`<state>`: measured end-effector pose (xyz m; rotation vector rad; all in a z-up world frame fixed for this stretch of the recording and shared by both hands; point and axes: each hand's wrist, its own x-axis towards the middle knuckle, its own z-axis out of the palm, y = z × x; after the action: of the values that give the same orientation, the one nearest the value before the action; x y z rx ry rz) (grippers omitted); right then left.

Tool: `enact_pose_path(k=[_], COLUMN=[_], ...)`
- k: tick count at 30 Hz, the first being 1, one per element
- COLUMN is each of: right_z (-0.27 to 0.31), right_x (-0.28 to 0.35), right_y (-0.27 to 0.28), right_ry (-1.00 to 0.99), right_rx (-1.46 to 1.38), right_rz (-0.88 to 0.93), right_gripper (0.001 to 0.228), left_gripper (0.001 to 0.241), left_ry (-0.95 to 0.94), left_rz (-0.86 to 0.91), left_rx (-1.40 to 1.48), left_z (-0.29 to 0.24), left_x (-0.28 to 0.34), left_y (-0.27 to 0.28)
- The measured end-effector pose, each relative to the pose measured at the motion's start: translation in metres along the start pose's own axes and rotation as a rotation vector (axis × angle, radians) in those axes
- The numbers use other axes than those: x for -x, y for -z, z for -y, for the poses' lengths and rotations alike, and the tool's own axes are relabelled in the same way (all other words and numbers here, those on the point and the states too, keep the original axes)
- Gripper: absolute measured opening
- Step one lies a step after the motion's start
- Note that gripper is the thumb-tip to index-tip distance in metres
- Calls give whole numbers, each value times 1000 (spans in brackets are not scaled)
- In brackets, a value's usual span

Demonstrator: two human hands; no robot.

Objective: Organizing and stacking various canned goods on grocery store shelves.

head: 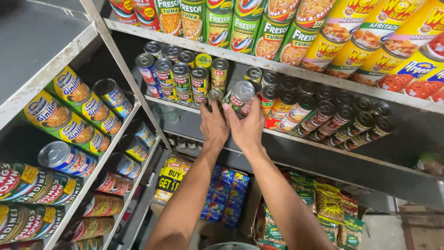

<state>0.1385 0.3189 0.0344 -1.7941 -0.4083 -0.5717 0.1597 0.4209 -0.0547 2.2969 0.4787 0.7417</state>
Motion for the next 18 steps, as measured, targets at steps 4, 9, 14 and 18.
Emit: enact_pose_path(k=[4,9,14,18], right_z=[1,-26,-23,1], right_x=[-3,-2,-3,-9], right_y=[3,13,25,35], right_ry=[-87,-175,-158,-378], right_rx=[-82,-471,-633,-945], right_rz=[54,139,169,348], right_gripper=[50,33,33,43], left_gripper=[60,50,39,41], left_ry=[-16,30,-110,-337], left_rz=[-21,-17,-152,-319], left_rx=[-4,-28,-74,30], left_z=[-4,-9,1,4], left_x=[-6,-7,-2,8], left_y=[2,-1,-18,-10])
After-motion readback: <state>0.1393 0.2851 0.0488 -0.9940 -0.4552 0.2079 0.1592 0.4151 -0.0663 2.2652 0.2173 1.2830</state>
